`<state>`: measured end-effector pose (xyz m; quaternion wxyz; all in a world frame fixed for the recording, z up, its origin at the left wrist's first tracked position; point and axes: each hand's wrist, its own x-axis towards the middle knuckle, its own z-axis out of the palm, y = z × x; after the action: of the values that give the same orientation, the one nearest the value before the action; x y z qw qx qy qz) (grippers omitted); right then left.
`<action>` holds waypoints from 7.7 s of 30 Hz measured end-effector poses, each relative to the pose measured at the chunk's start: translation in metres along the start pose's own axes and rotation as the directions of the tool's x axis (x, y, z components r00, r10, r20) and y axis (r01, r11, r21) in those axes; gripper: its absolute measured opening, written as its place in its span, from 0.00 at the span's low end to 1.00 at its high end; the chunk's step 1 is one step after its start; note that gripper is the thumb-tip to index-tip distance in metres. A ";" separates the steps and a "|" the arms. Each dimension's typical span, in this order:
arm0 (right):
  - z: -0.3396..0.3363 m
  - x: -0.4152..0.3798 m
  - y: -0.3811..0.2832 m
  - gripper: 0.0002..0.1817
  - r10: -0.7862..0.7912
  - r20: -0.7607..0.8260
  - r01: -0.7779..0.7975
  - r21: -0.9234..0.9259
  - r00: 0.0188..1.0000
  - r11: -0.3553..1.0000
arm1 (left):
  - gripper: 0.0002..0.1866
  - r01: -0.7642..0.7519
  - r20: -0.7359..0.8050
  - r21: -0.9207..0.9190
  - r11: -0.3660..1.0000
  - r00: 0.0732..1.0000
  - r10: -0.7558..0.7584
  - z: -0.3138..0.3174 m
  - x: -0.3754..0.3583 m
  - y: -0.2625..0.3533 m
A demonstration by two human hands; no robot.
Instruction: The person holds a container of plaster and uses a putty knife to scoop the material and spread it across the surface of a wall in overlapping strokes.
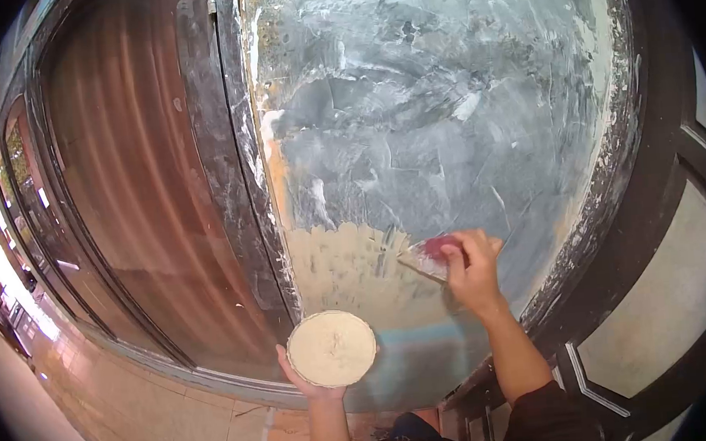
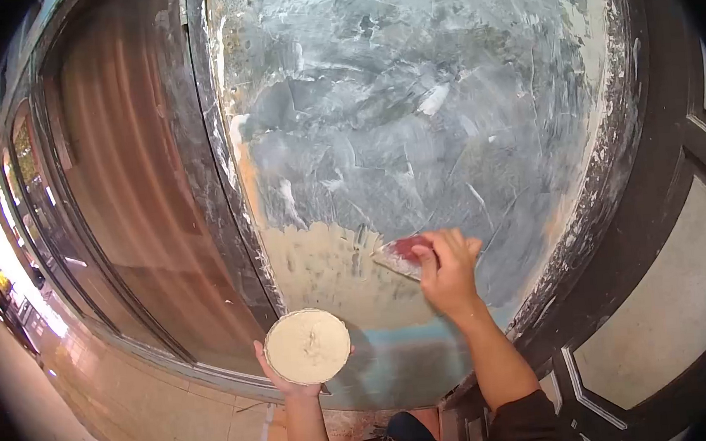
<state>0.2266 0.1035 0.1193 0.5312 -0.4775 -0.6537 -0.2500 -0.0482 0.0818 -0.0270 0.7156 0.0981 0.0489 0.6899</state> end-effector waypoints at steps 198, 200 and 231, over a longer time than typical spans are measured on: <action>-0.016 0.029 0.026 0.08 -0.041 0.025 0.044 -0.111 0.999 0.993 | 0.46 0.103 -0.007 0.060 0.993 0.995 -0.102 0.029 -0.014 -0.010; -0.019 0.032 0.024 0.08 -0.006 -0.045 0.003 -0.074 0.999 0.997 | 0.46 0.119 0.008 0.057 0.991 0.993 -0.119 0.030 -0.014 -0.009; 0.009 0.001 0.003 0.06 -0.096 0.159 0.120 -0.152 0.983 0.981 | 0.47 0.105 0.030 0.045 0.993 0.994 -0.106 0.022 -0.017 -0.008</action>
<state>0.2255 0.1124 0.1172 0.4257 -0.5001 -0.6946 -0.2937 -0.0370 0.0628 -0.0080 0.7494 0.1222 0.0573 0.6482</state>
